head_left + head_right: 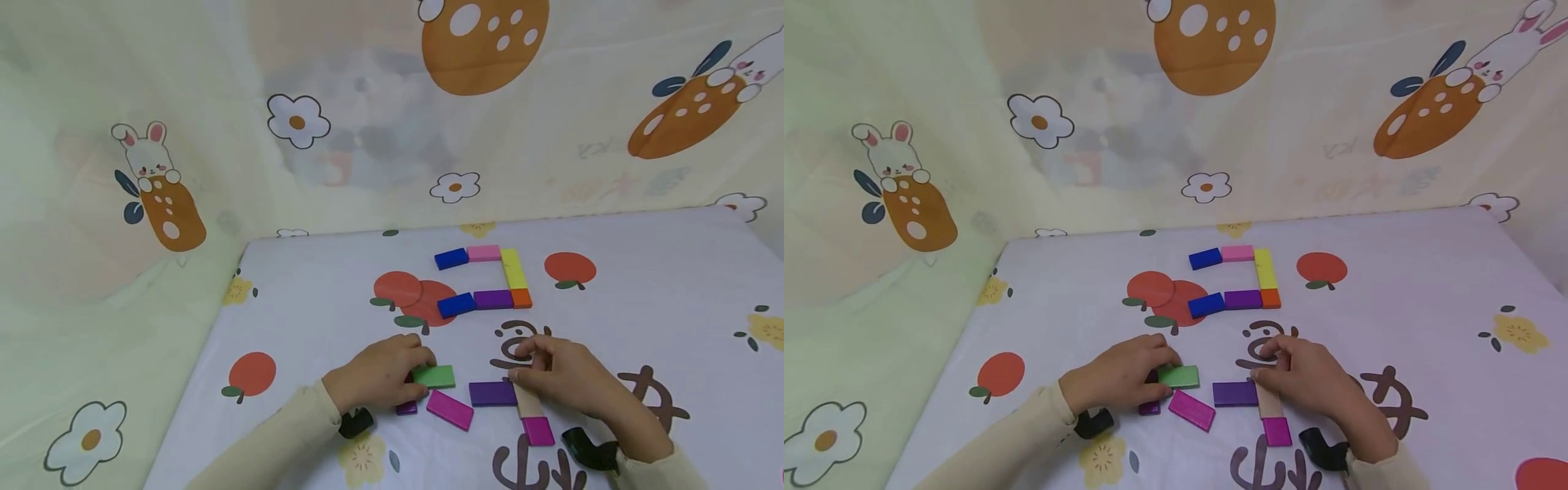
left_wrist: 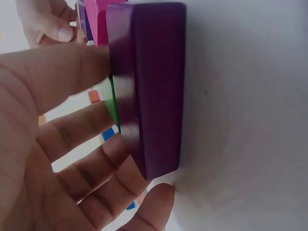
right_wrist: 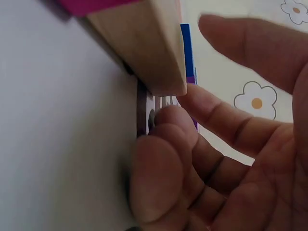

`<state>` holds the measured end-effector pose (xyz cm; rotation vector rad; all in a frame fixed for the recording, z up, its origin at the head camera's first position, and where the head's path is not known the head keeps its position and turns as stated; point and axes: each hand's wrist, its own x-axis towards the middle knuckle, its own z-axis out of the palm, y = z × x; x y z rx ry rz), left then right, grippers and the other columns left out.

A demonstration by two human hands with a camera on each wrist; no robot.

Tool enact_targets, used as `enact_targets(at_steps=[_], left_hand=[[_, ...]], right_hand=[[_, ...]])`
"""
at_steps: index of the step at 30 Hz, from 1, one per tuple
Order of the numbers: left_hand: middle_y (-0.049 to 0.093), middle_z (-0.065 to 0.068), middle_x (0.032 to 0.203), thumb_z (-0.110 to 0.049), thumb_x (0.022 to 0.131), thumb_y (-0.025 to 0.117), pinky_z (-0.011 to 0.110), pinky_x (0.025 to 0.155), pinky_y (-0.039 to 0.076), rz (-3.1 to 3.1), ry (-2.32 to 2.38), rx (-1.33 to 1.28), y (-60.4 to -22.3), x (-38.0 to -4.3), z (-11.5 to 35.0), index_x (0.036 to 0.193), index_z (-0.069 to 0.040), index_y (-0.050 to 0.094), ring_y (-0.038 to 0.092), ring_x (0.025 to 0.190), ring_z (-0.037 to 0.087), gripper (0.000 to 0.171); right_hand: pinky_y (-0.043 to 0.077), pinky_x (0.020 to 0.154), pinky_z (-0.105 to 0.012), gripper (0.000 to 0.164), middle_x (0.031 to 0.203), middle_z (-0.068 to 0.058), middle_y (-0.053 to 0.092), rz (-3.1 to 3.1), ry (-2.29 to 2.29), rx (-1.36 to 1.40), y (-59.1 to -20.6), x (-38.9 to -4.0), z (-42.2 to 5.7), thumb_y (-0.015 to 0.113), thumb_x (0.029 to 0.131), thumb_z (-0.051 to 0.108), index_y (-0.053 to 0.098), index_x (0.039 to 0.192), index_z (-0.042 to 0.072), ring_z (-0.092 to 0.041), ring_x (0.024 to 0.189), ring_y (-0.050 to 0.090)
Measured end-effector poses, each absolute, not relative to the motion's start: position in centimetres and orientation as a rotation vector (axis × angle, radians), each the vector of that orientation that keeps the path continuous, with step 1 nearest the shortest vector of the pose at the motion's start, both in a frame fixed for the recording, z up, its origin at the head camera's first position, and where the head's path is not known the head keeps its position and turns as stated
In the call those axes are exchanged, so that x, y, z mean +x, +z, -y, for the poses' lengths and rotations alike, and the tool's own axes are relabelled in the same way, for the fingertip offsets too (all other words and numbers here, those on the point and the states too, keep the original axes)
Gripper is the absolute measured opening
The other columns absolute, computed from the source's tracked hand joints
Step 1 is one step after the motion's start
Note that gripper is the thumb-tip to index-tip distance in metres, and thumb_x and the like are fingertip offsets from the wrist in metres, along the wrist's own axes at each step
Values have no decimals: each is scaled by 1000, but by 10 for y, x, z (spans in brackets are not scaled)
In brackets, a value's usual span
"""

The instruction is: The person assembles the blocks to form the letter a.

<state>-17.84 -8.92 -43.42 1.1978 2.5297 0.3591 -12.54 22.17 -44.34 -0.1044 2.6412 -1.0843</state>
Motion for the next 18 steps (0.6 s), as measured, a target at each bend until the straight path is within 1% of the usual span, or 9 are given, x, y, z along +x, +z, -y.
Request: enact_targets(at_steps=[3, 8, 13, 18], left_hand=[[59, -5, 102, -26, 97, 74, 18, 74, 43, -2531, 376, 1200, -435, -179, 91, 127, -17, 72, 50, 87, 6, 31], [59, -2, 107, -21, 97, 73, 18, 77, 44, -2535, 387, 1205, -434, -183, 89, 129, -18, 72, 51, 89, 7, 31], [59, -2, 110, -15, 97, 71, 17, 81, 45, -2522, 388, 1199, -435, -187, 88, 132, -19, 71, 51, 93, 6, 35], [57, -2, 110, -11, 97, 71, 17, 84, 46, -2525, 427, 1204, -436, -191, 87, 132, -19, 72, 52, 97, 7, 36]], right_hand=[[38, 56, -28, 44, 78, -1, 56, -2636, -1060, -108, -445, -125, -220, 84, 87, 38, 71, 119, 10, -19, 72, 50], [38, 59, -28, 41, 81, -1, 53, -2614, -1070, -128, -445, -124, -219, 86, 86, 37, 71, 117, 13, -19, 78, 50], [38, 60, -28, 38, 80, -2, 51, -2608, -1090, -142, -445, -122, -217, 86, 86, 33, 73, 115, 12, -20, 78, 49], [37, 58, -29, 35, 78, -2, 51, -2636, -1048, -132, -446, -123, -215, 84, 87, 34, 74, 113, 13, -20, 77, 48]])
